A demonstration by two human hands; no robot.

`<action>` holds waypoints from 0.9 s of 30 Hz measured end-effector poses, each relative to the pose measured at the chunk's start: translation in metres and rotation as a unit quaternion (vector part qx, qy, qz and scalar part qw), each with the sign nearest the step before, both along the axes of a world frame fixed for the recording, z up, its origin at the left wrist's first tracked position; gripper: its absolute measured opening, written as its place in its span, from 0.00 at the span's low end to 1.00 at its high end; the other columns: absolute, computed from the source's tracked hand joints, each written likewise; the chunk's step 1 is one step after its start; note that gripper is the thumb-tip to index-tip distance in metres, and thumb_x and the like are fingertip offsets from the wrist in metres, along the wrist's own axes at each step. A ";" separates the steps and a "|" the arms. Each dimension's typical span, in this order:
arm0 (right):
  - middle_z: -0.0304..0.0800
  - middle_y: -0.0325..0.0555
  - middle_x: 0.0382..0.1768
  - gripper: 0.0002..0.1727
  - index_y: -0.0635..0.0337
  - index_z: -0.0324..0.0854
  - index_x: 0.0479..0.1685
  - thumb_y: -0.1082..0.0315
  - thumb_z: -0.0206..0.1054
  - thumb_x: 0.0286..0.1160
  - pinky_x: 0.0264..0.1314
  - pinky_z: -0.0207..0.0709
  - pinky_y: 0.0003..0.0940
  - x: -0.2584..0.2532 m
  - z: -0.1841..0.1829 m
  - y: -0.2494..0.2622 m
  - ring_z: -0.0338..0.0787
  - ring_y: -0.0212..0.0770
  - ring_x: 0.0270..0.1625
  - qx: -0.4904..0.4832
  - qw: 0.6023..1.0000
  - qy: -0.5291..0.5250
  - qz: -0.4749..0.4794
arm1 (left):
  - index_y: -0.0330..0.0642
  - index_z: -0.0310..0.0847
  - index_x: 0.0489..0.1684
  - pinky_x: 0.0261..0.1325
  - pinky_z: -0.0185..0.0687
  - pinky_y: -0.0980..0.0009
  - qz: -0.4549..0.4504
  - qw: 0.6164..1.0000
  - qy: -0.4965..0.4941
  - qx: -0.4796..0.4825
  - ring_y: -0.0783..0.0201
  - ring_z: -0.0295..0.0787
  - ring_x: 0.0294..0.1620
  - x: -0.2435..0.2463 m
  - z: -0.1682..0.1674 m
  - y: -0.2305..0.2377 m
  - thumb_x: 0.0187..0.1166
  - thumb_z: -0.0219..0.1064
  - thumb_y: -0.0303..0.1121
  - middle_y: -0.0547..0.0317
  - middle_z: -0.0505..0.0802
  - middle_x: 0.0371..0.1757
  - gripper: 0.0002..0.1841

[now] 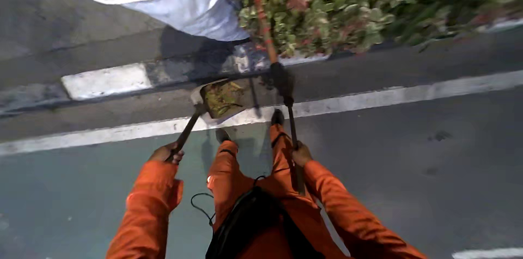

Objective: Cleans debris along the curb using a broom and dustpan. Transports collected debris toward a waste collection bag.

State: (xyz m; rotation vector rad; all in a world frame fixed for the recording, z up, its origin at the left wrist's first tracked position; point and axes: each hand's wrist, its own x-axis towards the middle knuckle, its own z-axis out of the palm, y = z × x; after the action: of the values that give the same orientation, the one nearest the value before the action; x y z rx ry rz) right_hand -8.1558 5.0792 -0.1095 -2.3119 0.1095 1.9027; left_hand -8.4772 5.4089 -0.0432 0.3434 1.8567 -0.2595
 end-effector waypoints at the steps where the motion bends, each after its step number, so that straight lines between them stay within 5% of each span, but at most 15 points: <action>1: 0.87 0.62 0.55 0.27 0.63 0.73 0.75 0.64 0.69 0.78 0.59 0.83 0.54 -0.013 -0.012 0.020 0.90 0.54 0.52 0.003 1.000 0.012 0.024 | 0.43 0.72 0.58 0.11 0.67 0.84 0.000 1.000 -0.001 0.002 0.75 0.71 0.10 -0.013 -0.003 0.004 0.94 0.45 0.38 0.62 0.79 0.23 0.13; 4: 0.87 0.59 0.51 0.29 0.56 0.70 0.82 0.65 0.67 0.81 0.47 0.83 0.48 -0.039 -0.009 0.049 0.87 0.49 0.40 0.030 0.992 0.072 0.100 | 0.42 0.71 0.63 0.11 0.70 0.82 0.014 1.000 -0.013 0.000 0.73 0.74 0.11 -0.058 -0.012 0.022 0.93 0.47 0.37 0.59 0.80 0.24 0.13; 9: 0.84 0.50 0.33 0.37 0.48 0.61 0.90 0.73 0.67 0.79 0.20 0.75 0.36 -0.138 0.064 0.038 0.76 0.37 0.18 0.038 0.998 0.041 -0.004 | 0.42 0.70 0.74 0.09 0.65 0.82 0.023 0.996 -0.083 -0.022 0.74 0.71 0.10 -0.169 -0.017 0.074 0.95 0.44 0.38 0.57 0.81 0.25 0.18; 12: 0.84 0.52 0.35 0.38 0.51 0.59 0.91 0.73 0.66 0.79 0.24 0.77 0.37 -0.203 0.076 0.051 0.78 0.39 0.21 -0.011 0.997 -0.043 -0.059 | 0.46 0.69 0.73 0.09 0.63 0.83 0.016 0.990 -0.123 -0.059 0.75 0.70 0.10 -0.239 -0.004 0.098 0.96 0.41 0.40 0.59 0.82 0.26 0.17; 17: 0.84 0.57 0.49 0.29 0.62 0.64 0.82 0.68 0.62 0.82 0.43 0.83 0.44 -0.242 -0.011 0.155 0.86 0.45 0.37 -0.053 0.990 -0.082 -0.100 | 0.48 0.67 0.66 0.06 0.63 0.84 0.031 0.987 -0.138 -0.070 0.77 0.69 0.08 -0.294 0.021 0.151 0.96 0.36 0.40 0.61 0.80 0.25 0.16; 20: 0.85 0.62 0.59 0.32 0.64 0.64 0.82 0.66 0.66 0.79 0.56 0.84 0.49 -0.285 -0.049 0.213 0.90 0.51 0.50 -0.044 0.999 -0.006 0.007 | 0.46 0.67 0.55 0.05 0.63 0.83 0.041 0.996 -0.065 -0.041 0.76 0.68 0.07 -0.276 0.007 0.175 0.96 0.40 0.41 0.61 0.79 0.23 0.13; 22: 0.83 0.64 0.65 0.36 0.61 0.62 0.84 0.64 0.68 0.74 0.63 0.82 0.57 -0.320 -0.036 0.236 0.90 0.57 0.58 -0.035 0.994 0.051 0.096 | 0.44 0.67 0.50 0.05 0.62 0.83 0.041 0.998 -0.034 -0.039 0.76 0.68 0.06 -0.264 -0.001 0.190 0.95 0.41 0.42 0.61 0.78 0.21 0.13; 27: 0.89 0.58 0.49 0.34 0.40 0.64 0.88 0.61 0.68 0.80 0.42 0.83 0.53 -0.336 0.025 0.181 0.88 0.50 0.35 0.032 0.983 0.132 0.121 | 0.44 0.66 0.48 0.04 0.63 0.83 0.043 0.996 -0.045 -0.066 0.76 0.68 0.06 -0.260 -0.007 0.215 0.94 0.40 0.42 0.61 0.77 0.20 0.14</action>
State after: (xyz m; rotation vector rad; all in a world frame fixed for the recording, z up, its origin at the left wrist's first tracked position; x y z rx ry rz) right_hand -8.4917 5.2598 -0.0842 -2.1021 -0.2126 2.2851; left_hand -8.7368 5.6236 -0.0499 0.1824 1.7510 -0.3010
